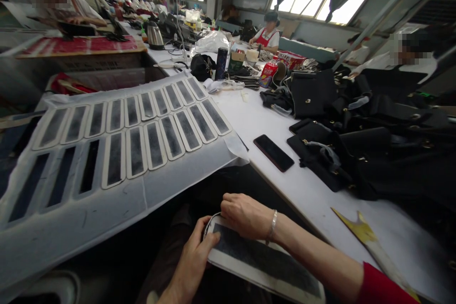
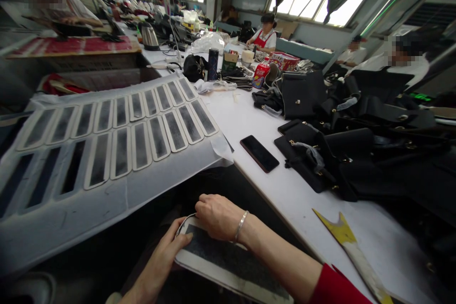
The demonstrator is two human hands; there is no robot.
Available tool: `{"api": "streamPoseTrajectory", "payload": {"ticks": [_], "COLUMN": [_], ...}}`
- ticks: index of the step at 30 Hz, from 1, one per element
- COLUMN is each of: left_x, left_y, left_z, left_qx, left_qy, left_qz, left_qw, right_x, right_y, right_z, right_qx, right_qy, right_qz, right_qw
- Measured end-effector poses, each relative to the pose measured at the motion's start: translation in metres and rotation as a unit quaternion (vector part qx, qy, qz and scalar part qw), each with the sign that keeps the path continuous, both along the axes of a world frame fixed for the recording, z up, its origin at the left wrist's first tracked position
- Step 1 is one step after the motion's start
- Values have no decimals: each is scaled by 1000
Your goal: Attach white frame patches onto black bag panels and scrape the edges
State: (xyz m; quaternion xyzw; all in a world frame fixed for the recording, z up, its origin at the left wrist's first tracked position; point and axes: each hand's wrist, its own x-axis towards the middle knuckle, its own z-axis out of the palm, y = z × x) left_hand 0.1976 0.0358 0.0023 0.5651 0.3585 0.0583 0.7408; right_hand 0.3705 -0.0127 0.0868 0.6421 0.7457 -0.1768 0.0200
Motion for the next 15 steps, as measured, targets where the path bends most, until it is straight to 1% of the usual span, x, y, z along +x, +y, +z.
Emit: {"api": "streamPoseTrajectory", "payload": {"ticks": [3,5,7,11,15], "left_x": [1,3,4,4,3], "left_y": [-1,-2,-3,-6,-6], "left_z": [-2,-3,-3,2,4], "left_qx": [6,8,9,-7,-9], "left_qy": [2,5,7,7,3], "left_qz": [6,10,11,11,16], "left_qw": [1000,1000,1000,1000,1000], "right_x": [-2,-1,1,12,26], "right_y": [0,0,2,-1,-18], "right_z": [-1,-2,-3,-1,5], "right_qx": [19,32,34,16,4], "right_qy": [-59,-79,-65,7,68], "right_qz": [63,76,50,-26,-79], "right_qw": [996,993,996,1000,995]}}
